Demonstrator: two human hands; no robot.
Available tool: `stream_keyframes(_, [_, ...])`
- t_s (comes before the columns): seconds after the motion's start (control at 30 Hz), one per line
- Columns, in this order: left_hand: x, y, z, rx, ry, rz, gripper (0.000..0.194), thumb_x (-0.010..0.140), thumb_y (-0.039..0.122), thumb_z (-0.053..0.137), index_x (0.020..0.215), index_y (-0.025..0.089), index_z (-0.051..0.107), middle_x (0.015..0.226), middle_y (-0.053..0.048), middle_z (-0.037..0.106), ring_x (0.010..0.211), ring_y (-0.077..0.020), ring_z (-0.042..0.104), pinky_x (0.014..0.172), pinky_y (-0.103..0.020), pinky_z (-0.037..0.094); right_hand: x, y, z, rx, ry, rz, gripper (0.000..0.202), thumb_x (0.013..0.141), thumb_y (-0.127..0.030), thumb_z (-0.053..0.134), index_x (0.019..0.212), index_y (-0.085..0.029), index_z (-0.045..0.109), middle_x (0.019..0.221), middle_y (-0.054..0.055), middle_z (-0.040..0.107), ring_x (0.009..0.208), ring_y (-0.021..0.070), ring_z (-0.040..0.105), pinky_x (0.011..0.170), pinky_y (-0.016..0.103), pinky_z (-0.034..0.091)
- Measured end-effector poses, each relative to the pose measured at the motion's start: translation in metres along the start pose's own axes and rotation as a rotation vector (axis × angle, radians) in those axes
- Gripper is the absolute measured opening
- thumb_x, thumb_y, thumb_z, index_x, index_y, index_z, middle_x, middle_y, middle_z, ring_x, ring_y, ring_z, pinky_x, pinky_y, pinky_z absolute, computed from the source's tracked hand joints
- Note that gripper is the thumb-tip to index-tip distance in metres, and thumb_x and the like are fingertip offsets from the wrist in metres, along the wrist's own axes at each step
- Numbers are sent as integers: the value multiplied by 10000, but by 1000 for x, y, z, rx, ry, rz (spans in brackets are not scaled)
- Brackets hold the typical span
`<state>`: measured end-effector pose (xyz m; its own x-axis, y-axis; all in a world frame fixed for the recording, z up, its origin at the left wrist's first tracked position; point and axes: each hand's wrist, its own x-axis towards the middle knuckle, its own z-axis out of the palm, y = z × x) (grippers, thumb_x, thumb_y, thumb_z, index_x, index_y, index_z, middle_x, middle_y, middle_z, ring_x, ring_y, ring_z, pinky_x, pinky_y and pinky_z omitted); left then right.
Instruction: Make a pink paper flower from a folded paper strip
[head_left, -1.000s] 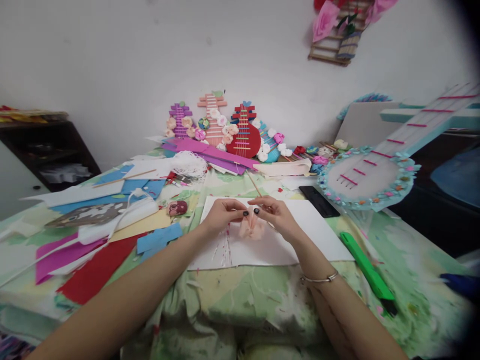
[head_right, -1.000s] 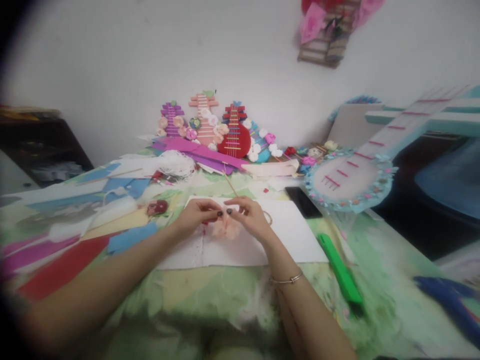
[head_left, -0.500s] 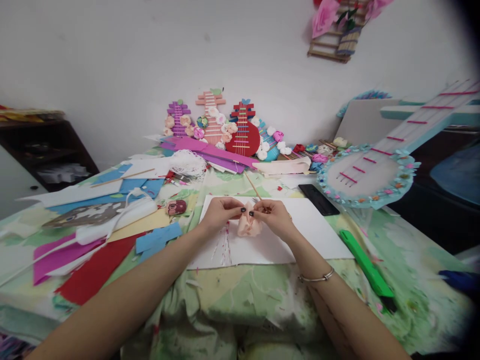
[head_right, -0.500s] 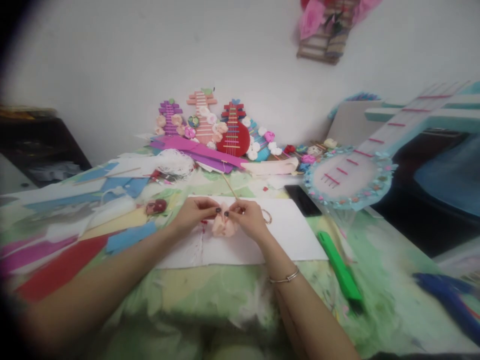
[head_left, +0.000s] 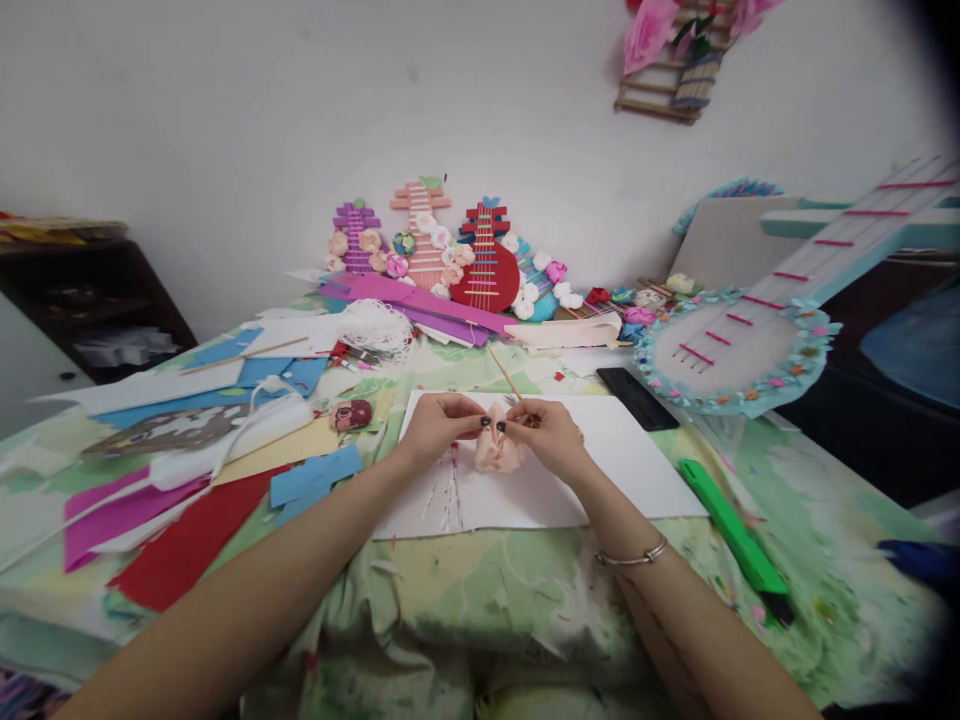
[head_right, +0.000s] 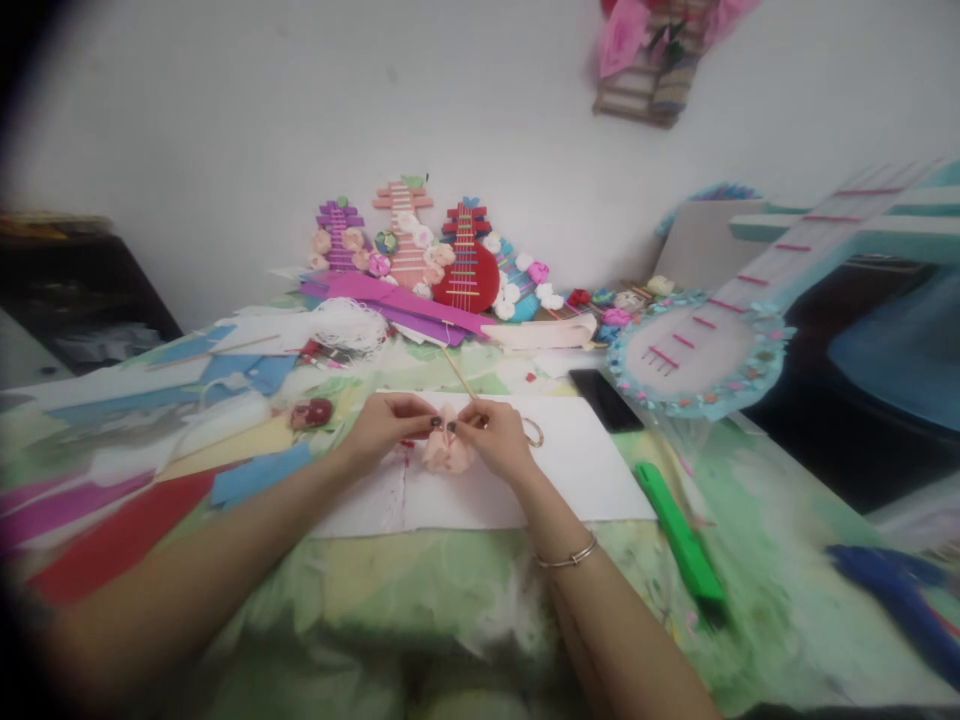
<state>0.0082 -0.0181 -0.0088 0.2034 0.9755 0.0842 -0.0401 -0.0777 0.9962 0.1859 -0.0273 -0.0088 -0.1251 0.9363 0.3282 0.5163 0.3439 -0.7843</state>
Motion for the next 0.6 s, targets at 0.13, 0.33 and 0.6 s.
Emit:
stream_keyframes(0.13, [0,1,1,-2,13,-1,250,529,278,768,657,97,652,619,-53,673,596,-156,633,616,-274,520,0,2,1,-10,18,5,144,664,-295,612,649,-154,635,563,-8,585,499,85,449,493,201,318])
stream_keyframes(0.33, [1,-1,1,82,61,96,147,561,204,716,635,99,645,610,-30,644,610,-137,609,626,-243,492,-1,4,3,-75,77,12,104,649,-259,587,635,-164,625,540,-19,563,495,86,445,492,198,315])
stream_keyframes(0.6, [0,0,2,158,46,224,115,612,201,653,652,125,576,646,-9,598,644,-124,576,622,-224,469,-2,2,4,-41,80,-43,135,675,-290,580,628,-165,605,538,-16,546,481,87,411,469,204,281])
